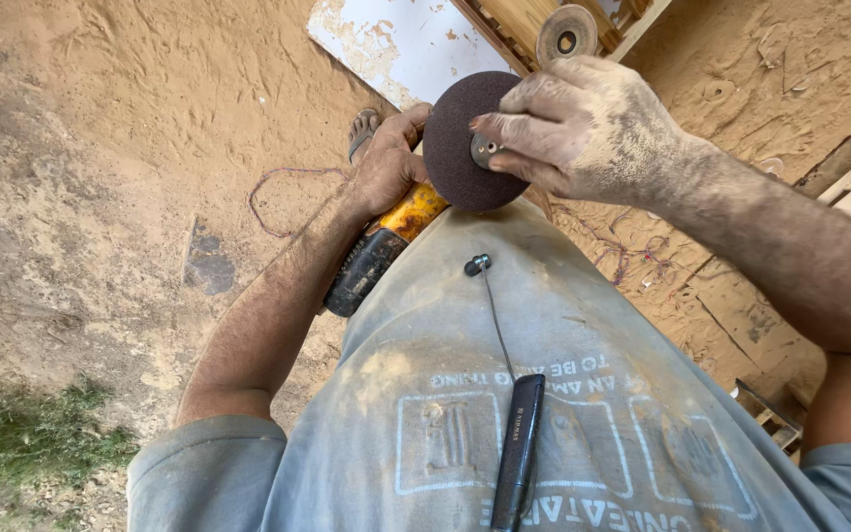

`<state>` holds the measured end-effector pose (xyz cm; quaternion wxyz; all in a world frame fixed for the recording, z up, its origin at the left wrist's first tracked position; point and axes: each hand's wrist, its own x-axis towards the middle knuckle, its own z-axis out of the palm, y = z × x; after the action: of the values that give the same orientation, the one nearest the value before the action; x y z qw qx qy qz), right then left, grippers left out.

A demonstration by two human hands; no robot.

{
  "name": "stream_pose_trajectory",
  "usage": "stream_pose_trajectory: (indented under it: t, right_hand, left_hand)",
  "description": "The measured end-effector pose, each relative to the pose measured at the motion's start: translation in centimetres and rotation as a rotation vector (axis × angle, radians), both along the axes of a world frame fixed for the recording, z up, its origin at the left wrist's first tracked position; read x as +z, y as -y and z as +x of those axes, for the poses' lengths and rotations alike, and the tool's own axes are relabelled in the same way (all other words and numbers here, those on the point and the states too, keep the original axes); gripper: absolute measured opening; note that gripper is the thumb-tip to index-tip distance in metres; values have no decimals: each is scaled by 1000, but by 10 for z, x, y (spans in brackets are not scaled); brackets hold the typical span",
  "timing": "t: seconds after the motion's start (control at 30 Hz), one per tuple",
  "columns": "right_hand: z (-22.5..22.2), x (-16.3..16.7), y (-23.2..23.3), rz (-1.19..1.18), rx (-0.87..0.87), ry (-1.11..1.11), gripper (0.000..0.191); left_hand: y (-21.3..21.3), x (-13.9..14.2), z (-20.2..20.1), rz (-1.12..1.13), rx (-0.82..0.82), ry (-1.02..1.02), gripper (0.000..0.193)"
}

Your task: The person fits a round abrasive sanding disc onto an angle grinder, pressing and tightening the disc by hand, then powers the grinder and sands the wooden frame of a chair, running the disc along the wood rails while steadying the piece.

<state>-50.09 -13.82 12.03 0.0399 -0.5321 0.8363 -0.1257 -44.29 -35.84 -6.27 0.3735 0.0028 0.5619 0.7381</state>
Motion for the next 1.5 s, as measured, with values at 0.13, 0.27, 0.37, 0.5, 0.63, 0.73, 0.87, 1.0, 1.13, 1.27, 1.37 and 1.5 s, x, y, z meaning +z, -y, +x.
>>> stream_pose_trajectory:
  t: [0.13,0.27,0.37,0.5,0.63,0.73,0.87,1.0,1.13,1.27,1.37,1.5]
  right_hand:
    - [0,2,3,206,58,25,29]
    - [-1,-7,7,254,53,87,28]
    - [0,-12,7,232,79,101,26]
    - [-1,-16,8,212,91,174,25]
    - [-1,-19,10,223,109,179,24]
    - [2,-20,11,191,86,183,25]
    - [7,-20,13,168,66,145,22]
    - [10,-21,10,157,13,199,17]
    - [13,-26,6,119,-9,198,20]
    - [17,-30,5,127,-5,146,18]
    - [17,-31,4,118,-15,153,19]
    - [17,-33,3,140,-28,204,12]
  left_hand:
    - [-2,-2,2,-5,-8,-22,78]
    - [-4,-3,4,16,-10,-32,77]
    - [-4,-2,7,-20,3,-11,72]
    - [-1,-1,8,-21,-31,-12,64]
    - [1,4,9,5,-10,79,65]
    - [3,6,9,1,-50,20,68]
    - [1,1,9,-62,-54,90,68]
    - [-1,-8,10,-9,-39,79,70]
    - [-2,-15,13,7,-4,36,74]
    - [-3,-13,17,101,39,137,75]
    - [-2,-8,20,135,74,187,72]
    - [2,-4,19,2,46,-15,67]
